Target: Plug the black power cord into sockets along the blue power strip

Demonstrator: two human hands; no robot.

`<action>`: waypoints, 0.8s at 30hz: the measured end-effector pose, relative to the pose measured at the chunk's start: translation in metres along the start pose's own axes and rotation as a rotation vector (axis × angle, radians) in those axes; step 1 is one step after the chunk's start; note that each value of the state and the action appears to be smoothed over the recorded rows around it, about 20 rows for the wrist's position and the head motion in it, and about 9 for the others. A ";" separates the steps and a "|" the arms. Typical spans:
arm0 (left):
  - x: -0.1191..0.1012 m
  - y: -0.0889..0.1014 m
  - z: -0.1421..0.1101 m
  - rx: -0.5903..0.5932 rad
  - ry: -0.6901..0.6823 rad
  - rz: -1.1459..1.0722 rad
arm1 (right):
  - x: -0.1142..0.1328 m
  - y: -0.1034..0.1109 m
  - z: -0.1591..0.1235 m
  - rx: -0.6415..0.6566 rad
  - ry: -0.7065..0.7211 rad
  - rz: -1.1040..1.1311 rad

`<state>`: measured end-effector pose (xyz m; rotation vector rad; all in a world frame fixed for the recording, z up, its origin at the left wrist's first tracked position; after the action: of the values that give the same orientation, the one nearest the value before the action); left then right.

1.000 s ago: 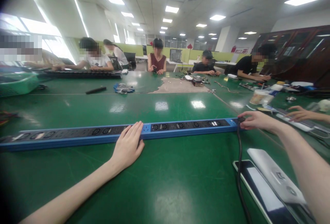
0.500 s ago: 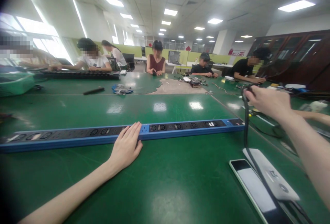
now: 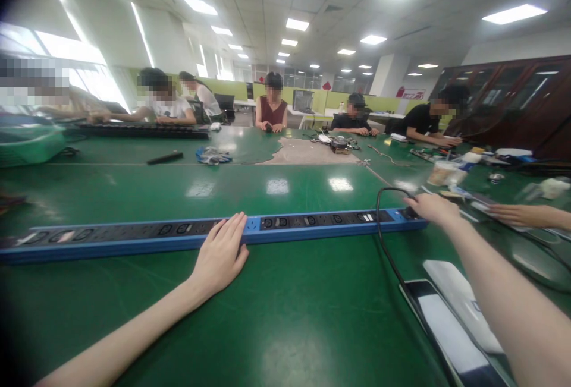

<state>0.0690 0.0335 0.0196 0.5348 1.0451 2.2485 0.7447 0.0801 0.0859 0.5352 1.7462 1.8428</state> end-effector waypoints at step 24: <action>0.000 -0.004 0.002 0.030 0.007 0.004 | 0.005 -0.011 0.014 0.204 0.106 0.039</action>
<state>0.0710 0.0365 0.0178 0.5416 1.0836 2.2428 0.7510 0.0938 0.0757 0.5626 2.0216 1.7583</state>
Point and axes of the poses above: each hand's wrist, its own z-axis towards the middle knuckle, its own y-axis out of the back of the hand, x = y × z, the point moved 5 cm from there along z, towards the middle knuckle, and after that the axes turned 10 degrees about -y, right-handed, at the moved point
